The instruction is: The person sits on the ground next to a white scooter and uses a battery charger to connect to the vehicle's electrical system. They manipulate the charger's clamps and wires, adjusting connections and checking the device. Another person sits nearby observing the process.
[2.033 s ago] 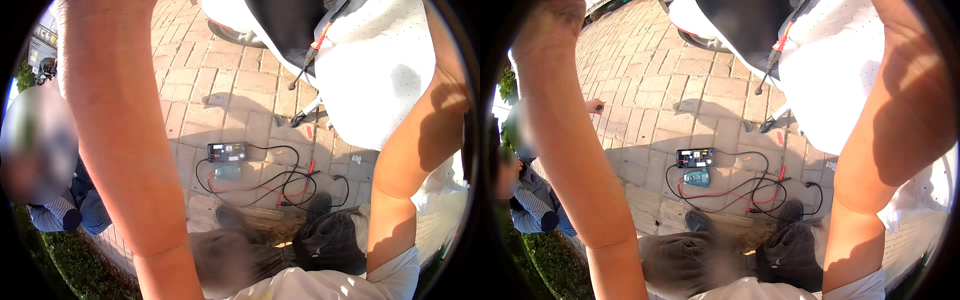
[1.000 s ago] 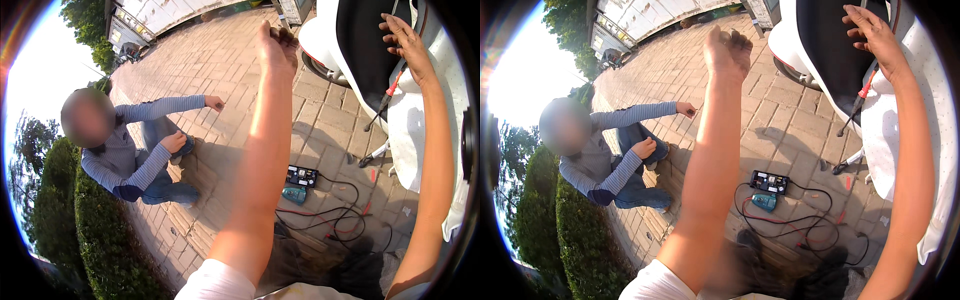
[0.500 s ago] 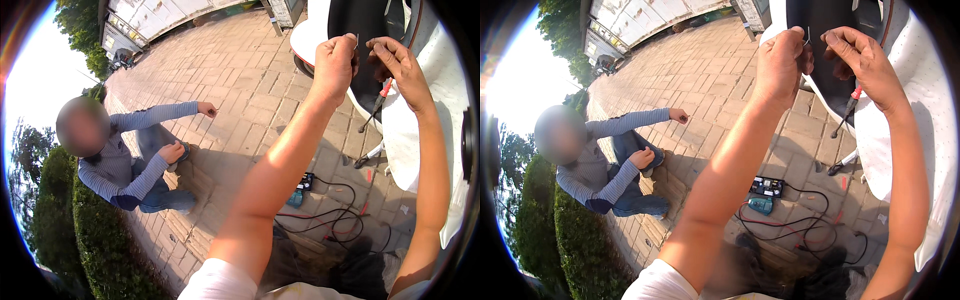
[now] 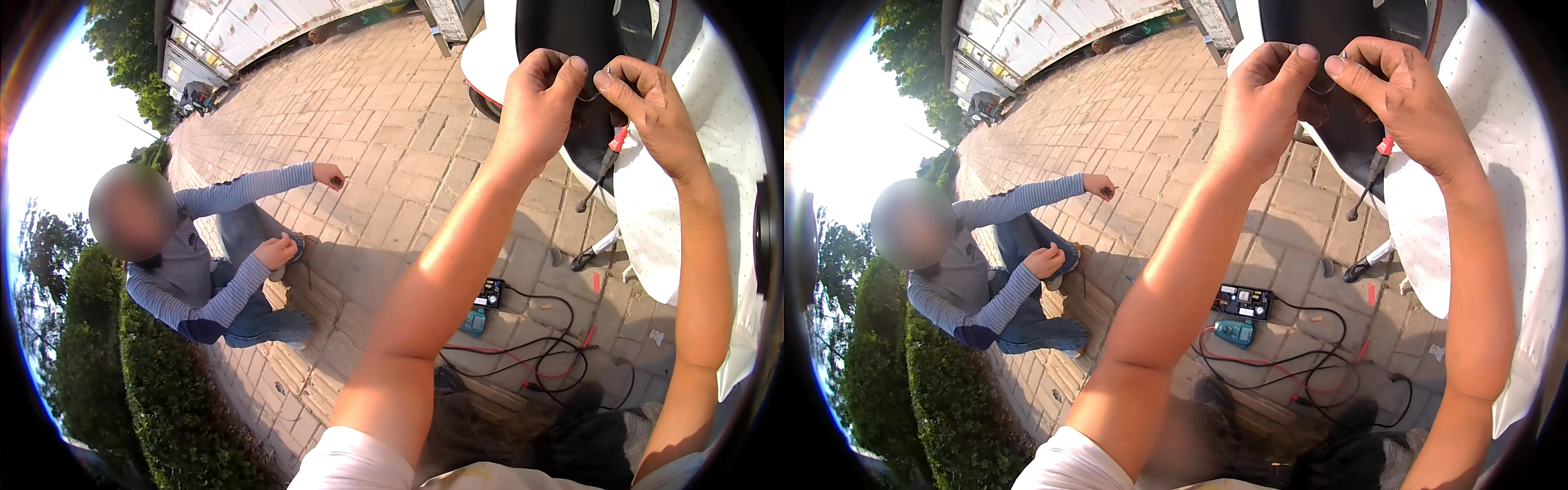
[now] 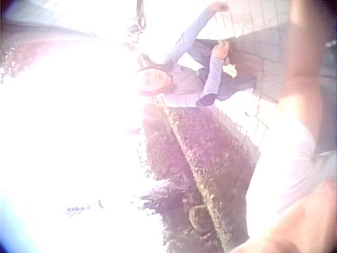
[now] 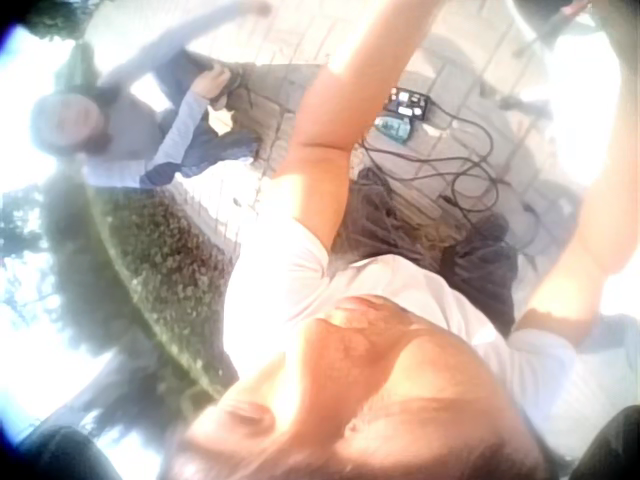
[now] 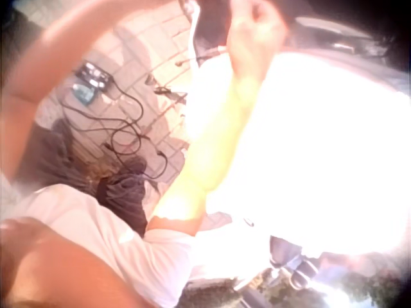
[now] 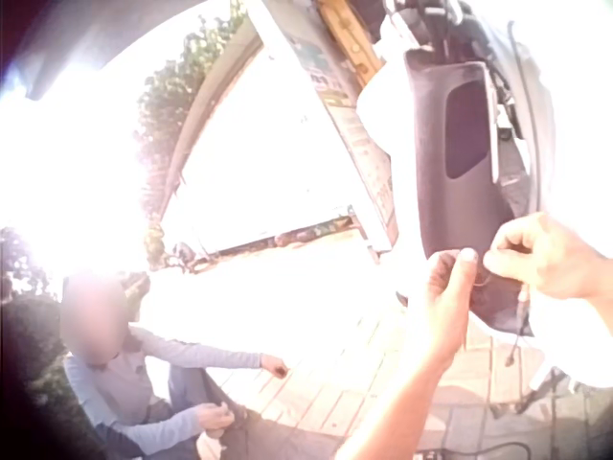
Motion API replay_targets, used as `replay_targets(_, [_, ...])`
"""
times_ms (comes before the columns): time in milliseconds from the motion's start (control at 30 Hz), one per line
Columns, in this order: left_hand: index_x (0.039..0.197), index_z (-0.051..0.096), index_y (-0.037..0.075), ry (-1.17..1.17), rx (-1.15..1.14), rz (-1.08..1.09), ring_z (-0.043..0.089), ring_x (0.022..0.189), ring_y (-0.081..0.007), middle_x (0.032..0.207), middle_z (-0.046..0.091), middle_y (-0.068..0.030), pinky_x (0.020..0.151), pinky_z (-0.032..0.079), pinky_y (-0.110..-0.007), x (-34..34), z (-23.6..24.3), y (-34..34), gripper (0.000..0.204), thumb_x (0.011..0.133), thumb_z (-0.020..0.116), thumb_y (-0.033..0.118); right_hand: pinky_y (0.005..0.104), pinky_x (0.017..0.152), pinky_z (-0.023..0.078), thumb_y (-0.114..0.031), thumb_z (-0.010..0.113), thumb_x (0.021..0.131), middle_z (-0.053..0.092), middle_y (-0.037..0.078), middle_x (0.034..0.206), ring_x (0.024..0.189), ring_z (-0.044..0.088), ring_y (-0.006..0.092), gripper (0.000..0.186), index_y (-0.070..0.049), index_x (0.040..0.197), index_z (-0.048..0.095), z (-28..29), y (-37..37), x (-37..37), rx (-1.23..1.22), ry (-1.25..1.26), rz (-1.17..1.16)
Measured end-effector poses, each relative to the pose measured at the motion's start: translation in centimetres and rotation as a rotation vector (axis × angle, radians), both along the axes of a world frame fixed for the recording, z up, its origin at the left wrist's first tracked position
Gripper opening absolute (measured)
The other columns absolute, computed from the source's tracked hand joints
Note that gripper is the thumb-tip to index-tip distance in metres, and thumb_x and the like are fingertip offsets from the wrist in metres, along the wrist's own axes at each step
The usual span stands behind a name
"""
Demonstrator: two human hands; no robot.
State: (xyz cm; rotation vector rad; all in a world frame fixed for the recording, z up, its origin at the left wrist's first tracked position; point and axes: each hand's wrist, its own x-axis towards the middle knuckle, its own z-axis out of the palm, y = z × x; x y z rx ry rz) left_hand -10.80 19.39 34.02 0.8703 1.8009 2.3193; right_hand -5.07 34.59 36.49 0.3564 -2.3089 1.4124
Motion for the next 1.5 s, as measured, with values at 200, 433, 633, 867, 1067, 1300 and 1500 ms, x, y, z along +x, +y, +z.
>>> replay_targets(200, [0.09, 0.062, -0.003, 0.188, -0.137, 0.143, 0.053, 0.057, -0.0079, 0.069, 0.061, -0.0035, 0.051, 0.042, -0.022, -0.2, 0.1, -0.6, 0.03, 0.092, 0.061, 0.028, 0.0198, 0.038, 0.028, -0.038, 0.06, 0.088, 0.044, -0.005, 0.056, 0.052, 0.042, 0.003, 0.036, -0.01, 0.067, 0.053, -0.1, 0.0, -0.4, -0.01, -0.118, 0.017])
replay_targets(433, [0.09, 0.065, -0.002, 0.175, -0.159, 0.179, 0.053, 0.059, -0.0066, 0.07, 0.063, -0.0032, 0.052, 0.042, -0.022, 0.5, 0.5, -0.2, 0.03, 0.09, 0.065, 0.028, 0.0206, 0.039, 0.03, -0.032, 0.057, 0.092, 0.046, -0.005, 0.058, 0.053, 0.045, 0.004, 0.029, -0.009, 0.073, 0.055, -1.0, 0.3, -0.5, -0.084, -0.061, 0.002])
replay_targets(633, [0.089, 0.067, -0.001, 0.269, -0.167, 0.265, 0.051, 0.06, -0.0066, 0.069, 0.061, -0.001, 0.053, 0.041, -0.023, 0.2, 0.2, -0.4, 0.027, 0.088, 0.067, 0.026, 0.0216, 0.044, 0.034, -0.032, 0.056, 0.093, 0.045, -0.004, 0.058, 0.054, 0.045, 0.0043, 0.032, -0.007, 0.073, 0.056, -0.8, -0.5, -0.2, -0.017, -0.091, -0.005])
replay_targets(867, [0.091, 0.068, -0.001, 0.318, -0.126, 0.239, 0.048, 0.061, -0.0058, 0.068, 0.059, 0.0011, 0.054, 0.04, -0.022, 0.3, 0.3, -1.2, 0.026, 0.088, 0.068, 0.025, 0.0234, 0.05, 0.035, -0.031, 0.055, 0.094, 0.046, -0.004, 0.058, 0.054, 0.044, 0.0058, 0.038, -0.006, 0.066, 0.052, -0.7, -0.9, 0.0, -0.071, -0.153, 0.146])
replay_targets(1067, [0.09, 0.068, 0.0, 0.245, -0.115, 0.176, 0.049, 0.061, -0.0051, 0.069, 0.06, 0.0004, 0.054, 0.04, -0.022, 0.6, 0.8, -1.3, 0.025, 0.087, 0.069, 0.025, 0.0209, 0.049, 0.032, -0.031, 0.05, 0.096, 0.046, -0.004, 0.059, 0.055, 0.04, 0.0042, 0.034, -0.006, 0.073, 0.053, -1.2, -1.9, 0.4, -0.129, -0.121, 0.135])
replay_targets(1300, [0.092, 0.066, -0.004, 0.214, -0.069, 0.127, 0.053, 0.062, -0.0066, 0.069, 0.062, -0.0024, 0.054, 0.042, -0.021, 0.8, 1.0, -1.1, 0.031, 0.087, 0.068, 0.027, 0.0202, 0.049, 0.032, -0.029, 0.047, 0.098, 0.046, -0.005, 0.061, 0.055, 0.039, 0.0033, 0.03, -0.005, 0.081, 0.056, -1.7, -1.6, 0.1, -0.129, -0.064, 0.158])
replay_targets(1500, [0.089, 0.066, -0.005, 0.206, -0.077, 0.151, 0.053, 0.061, -0.0071, 0.069, 0.062, -0.003, 0.055, 0.044, -0.023, 1.2, 1.5, -1.2, 0.027, 0.089, 0.066, 0.022, 0.0229, 0.058, 0.041, -0.024, 0.047, 0.099, 0.053, -0.002, 0.069, 0.064, 0.047, 0.0056, 0.03, 0.002, 0.09, 0.059, -0.3, -2.0, 1.0, -0.046, -0.06, 0.106])
